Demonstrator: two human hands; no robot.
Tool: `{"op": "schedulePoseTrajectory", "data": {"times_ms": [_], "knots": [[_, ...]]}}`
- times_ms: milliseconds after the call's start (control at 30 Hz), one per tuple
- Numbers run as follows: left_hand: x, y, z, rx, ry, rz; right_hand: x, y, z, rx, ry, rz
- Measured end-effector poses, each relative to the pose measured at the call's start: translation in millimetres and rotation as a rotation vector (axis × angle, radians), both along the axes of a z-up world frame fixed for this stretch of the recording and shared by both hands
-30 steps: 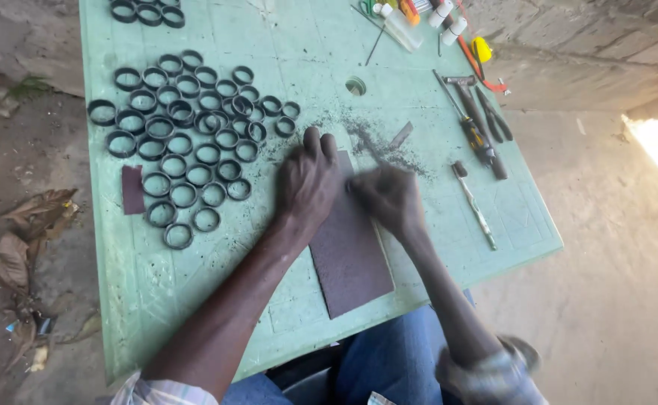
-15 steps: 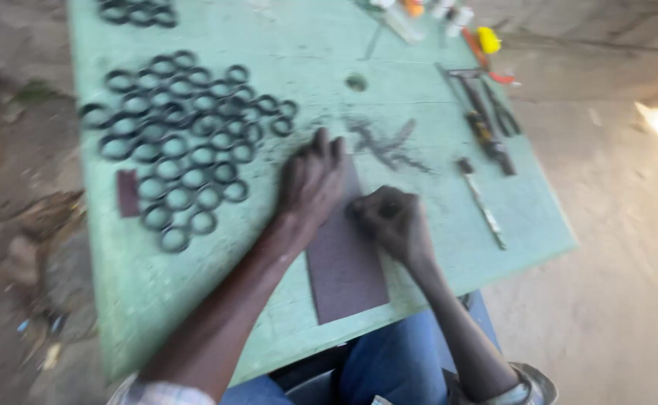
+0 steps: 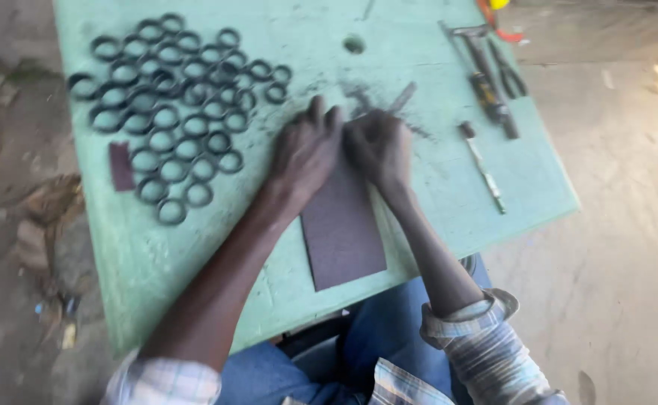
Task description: Sanding small black plastic rings using a piece of sandpaper on a table.
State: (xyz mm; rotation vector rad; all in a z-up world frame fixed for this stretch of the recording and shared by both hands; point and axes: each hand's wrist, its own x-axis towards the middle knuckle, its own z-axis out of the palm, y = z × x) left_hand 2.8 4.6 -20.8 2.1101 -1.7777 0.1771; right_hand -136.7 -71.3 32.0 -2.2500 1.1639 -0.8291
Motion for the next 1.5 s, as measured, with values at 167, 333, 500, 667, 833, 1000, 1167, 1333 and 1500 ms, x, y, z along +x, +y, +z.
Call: {"op": "schedulePoseTrajectory", "data": {"times_ms": [167, 333, 500, 667, 833, 1000, 1167, 1333, 1500], "knots": [[16.0, 29.3, 59.4, 0.409, 0.233, -0.119, 9.7, -2.9, 3.3, 0.019, 0.034, 0.042], [12.6, 29.7, 49.2, 0.607, 0.176, -0.126, -10.3, 20.5, 3.9, 0.1, 0.066, 0.018], [17.4, 35.6, 36.2, 0.656, 0.121, -0.138, 1.3, 25.6, -13.3, -0.082, 0.052, -0.001], [16.1, 26.6, 48.6, 0.634, 0.14, -0.147, -5.3, 23.2, -4.9, -0.231, 0.096, -0.026], [21.4, 41.6, 18.0, 0.667, 0.153, -0.142, -1.7, 33.3, -29.7, -0.077, 0.338, -0.001], [26.4, 29.8, 45.9, 0.621, 0.117, -0.205, 6.8, -2.3, -17.9, -0.309, 0.141, 0.008], [23.6, 35.7, 29.0, 0.704, 0.156, -0.21, 2.8, 17.4, -2.4, -0.188, 0.012, 0.197], [23.5, 29.9, 32.7, 0.679, 0.177, -0.216, -15.8, 24.6, 13.5, -0.071, 0.13, 0.244], [21.9, 30.1, 33.2, 0.7, 0.168, -0.213, -34.1, 22.4, 6.4, -0.042, 0.027, 0.339]]}}
